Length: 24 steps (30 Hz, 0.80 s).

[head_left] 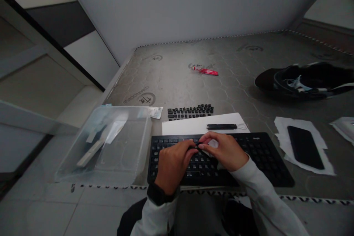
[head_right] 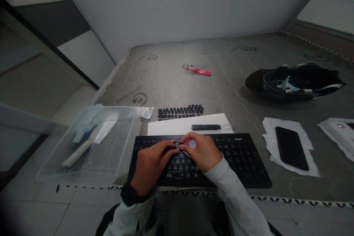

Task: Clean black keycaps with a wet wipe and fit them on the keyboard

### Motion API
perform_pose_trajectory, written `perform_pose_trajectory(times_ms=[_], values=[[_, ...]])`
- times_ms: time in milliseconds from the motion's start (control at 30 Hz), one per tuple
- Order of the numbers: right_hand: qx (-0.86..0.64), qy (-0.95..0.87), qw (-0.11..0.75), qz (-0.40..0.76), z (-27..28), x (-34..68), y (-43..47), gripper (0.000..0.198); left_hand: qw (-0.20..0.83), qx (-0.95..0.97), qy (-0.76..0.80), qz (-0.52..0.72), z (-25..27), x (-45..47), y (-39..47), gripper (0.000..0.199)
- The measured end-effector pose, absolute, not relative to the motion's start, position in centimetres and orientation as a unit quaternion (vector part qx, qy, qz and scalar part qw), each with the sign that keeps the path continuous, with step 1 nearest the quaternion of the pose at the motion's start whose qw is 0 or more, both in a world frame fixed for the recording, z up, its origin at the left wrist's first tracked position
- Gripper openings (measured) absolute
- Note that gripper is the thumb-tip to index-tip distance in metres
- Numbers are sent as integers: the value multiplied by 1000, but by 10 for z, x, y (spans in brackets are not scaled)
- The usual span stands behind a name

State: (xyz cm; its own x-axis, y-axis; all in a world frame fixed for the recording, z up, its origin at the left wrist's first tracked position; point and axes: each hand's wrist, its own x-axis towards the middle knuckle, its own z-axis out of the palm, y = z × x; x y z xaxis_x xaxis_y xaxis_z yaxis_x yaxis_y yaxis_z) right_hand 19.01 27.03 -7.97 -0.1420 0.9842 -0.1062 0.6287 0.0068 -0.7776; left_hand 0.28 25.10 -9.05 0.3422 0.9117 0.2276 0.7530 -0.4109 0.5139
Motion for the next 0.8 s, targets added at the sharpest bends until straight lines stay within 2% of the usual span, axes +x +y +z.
perform_pose_trajectory(times_ms=[400,800], values=[[-634,-667,196,340,-89,177,271,16,152,787,545,247,-82,-5,252,11],[-642,-661,194,337,-93,179,274,15,154,785,540,263,-82,-12,250,12]])
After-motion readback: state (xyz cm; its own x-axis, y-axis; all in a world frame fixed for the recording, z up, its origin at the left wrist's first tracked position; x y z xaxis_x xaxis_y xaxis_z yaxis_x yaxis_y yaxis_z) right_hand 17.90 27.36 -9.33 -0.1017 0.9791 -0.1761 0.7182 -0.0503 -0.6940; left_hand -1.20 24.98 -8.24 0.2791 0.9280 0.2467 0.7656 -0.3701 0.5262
